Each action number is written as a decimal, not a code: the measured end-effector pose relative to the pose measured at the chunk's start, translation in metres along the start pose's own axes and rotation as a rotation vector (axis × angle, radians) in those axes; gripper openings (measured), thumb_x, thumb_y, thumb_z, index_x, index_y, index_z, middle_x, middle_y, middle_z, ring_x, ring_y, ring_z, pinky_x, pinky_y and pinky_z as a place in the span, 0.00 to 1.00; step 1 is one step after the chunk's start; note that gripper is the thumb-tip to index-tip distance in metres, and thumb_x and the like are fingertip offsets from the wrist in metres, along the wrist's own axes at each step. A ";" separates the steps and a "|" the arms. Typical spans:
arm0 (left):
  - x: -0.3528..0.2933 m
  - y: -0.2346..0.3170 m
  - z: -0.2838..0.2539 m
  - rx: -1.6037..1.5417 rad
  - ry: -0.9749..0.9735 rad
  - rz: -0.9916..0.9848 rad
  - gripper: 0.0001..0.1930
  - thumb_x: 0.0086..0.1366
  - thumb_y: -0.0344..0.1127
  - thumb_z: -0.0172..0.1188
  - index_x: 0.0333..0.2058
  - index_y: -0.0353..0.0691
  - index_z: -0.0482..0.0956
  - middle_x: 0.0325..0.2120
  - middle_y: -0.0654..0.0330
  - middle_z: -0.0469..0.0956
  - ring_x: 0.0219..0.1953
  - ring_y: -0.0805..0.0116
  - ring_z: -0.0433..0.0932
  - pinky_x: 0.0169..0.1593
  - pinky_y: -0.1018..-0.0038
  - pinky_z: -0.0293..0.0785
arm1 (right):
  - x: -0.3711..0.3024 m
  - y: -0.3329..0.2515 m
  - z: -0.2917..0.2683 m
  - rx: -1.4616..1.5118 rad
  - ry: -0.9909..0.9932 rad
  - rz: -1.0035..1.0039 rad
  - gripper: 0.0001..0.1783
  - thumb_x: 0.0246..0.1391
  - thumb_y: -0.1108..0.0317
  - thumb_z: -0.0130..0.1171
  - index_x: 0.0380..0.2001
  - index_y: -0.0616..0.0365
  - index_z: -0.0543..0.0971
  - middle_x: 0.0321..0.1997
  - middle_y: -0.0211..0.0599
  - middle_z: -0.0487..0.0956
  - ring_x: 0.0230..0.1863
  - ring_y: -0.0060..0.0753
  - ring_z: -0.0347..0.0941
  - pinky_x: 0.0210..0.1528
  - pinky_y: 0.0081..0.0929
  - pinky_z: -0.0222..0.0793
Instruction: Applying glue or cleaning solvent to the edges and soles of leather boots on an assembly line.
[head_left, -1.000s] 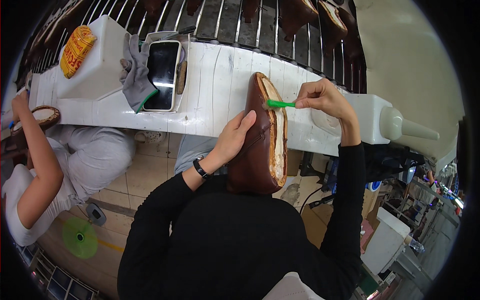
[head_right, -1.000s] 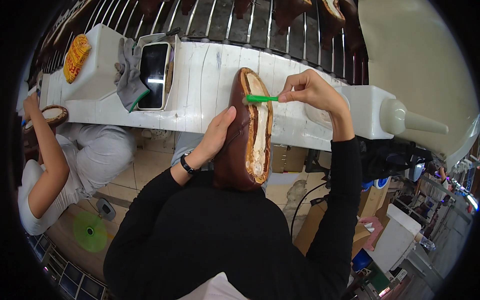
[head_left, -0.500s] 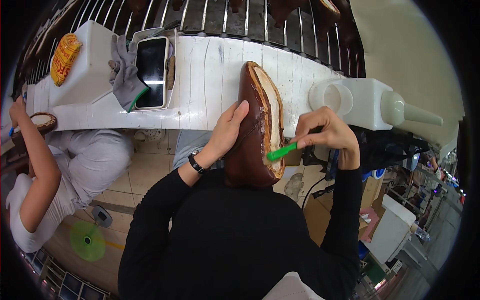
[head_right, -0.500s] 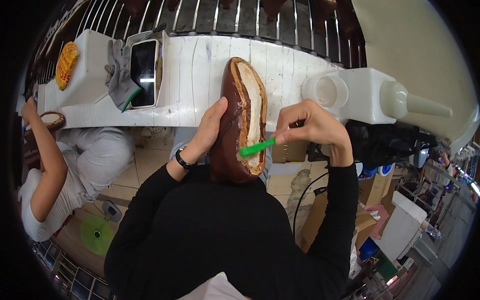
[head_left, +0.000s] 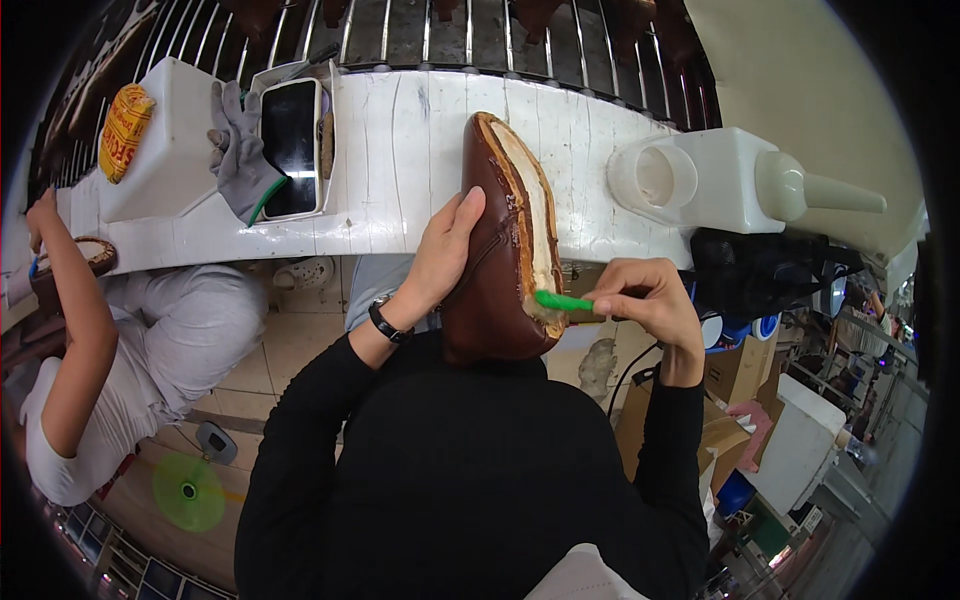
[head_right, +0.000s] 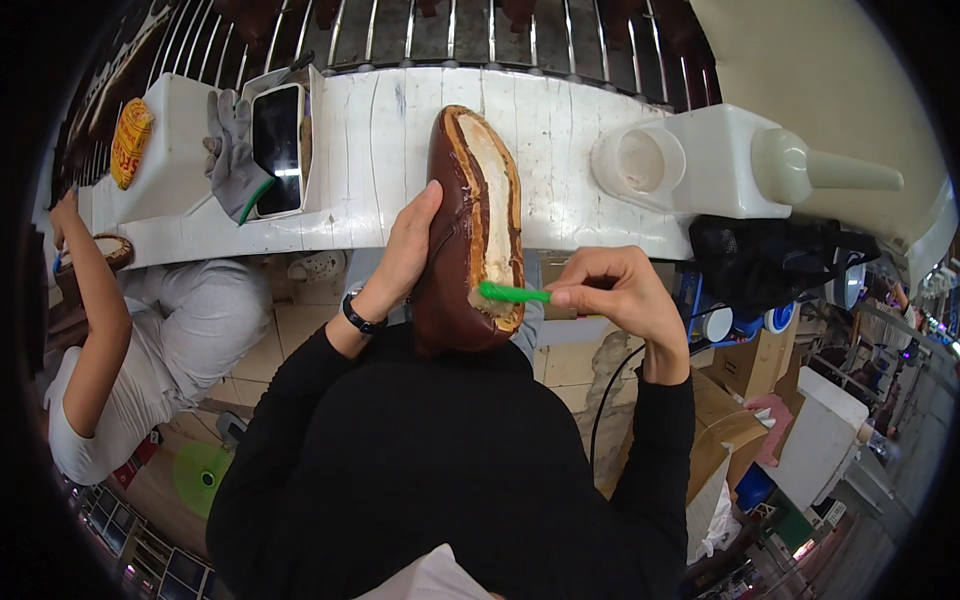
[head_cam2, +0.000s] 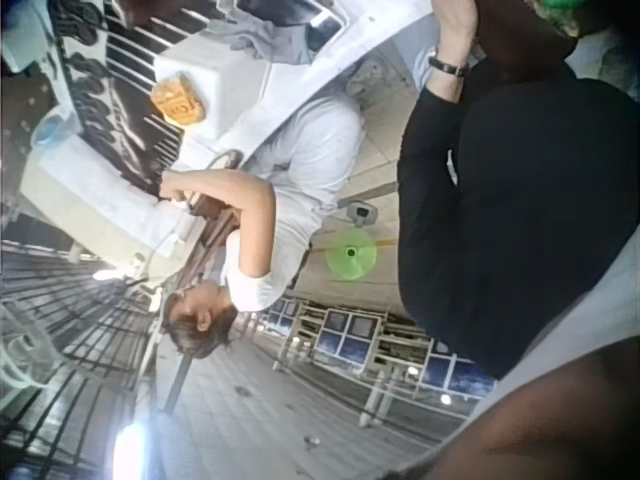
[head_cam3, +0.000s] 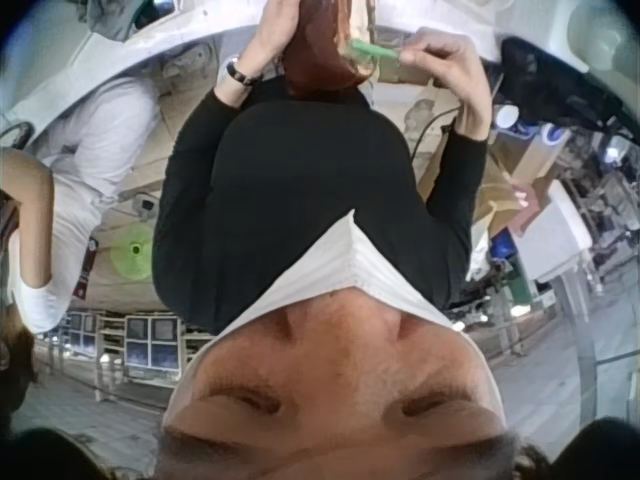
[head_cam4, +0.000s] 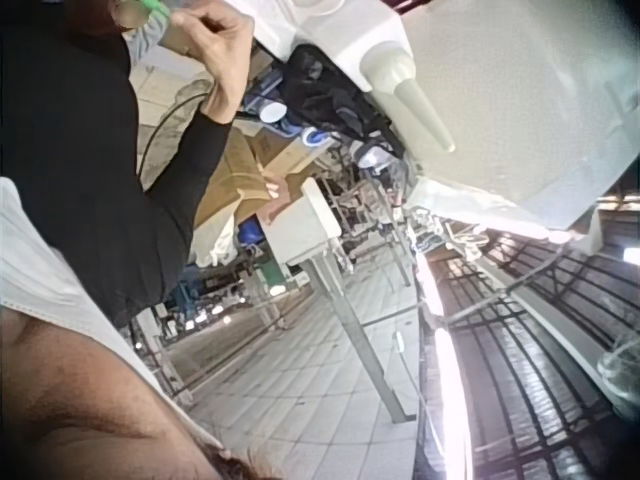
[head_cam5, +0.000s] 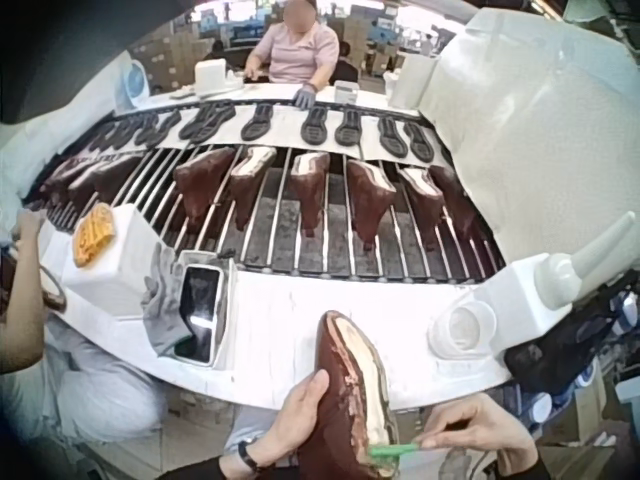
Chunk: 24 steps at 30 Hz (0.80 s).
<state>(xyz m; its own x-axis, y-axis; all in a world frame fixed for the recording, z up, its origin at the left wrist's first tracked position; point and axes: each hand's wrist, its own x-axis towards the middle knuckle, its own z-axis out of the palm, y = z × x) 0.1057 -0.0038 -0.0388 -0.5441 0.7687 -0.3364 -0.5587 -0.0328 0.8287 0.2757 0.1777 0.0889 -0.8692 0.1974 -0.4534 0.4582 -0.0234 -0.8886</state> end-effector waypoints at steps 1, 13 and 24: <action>0.000 -0.004 -0.003 0.034 0.001 0.002 0.25 0.73 0.52 0.44 0.43 0.30 0.73 0.37 0.62 0.75 0.40 0.78 0.69 0.48 0.79 0.67 | 0.000 -0.001 0.002 -0.017 0.036 0.043 0.05 0.48 0.73 0.68 0.25 0.64 0.83 0.22 0.28 0.78 0.23 0.12 0.65 0.24 0.17 0.58; -0.001 0.027 0.004 0.089 0.025 0.048 0.27 0.71 0.55 0.46 0.40 0.30 0.74 0.34 0.62 0.76 0.37 0.78 0.70 0.44 0.80 0.68 | 0.029 -0.026 -0.011 -0.441 0.100 -0.242 0.06 0.49 0.68 0.68 0.25 0.59 0.84 0.21 0.26 0.77 0.21 0.15 0.59 0.23 0.20 0.50; -0.003 0.039 0.014 0.118 -0.001 0.053 0.28 0.71 0.56 0.46 0.40 0.29 0.74 0.34 0.60 0.76 0.37 0.77 0.71 0.45 0.79 0.69 | 0.033 -0.039 -0.021 -0.446 0.126 -0.309 0.07 0.50 0.69 0.67 0.26 0.62 0.83 0.23 0.28 0.79 0.23 0.14 0.64 0.26 0.18 0.57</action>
<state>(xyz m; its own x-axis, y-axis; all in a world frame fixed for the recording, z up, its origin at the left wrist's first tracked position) 0.0939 0.0020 0.0011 -0.5703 0.7685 -0.2901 -0.4512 0.0021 0.8924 0.2330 0.2059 0.1097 -0.9592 0.2452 -0.1406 0.2438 0.4660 -0.8505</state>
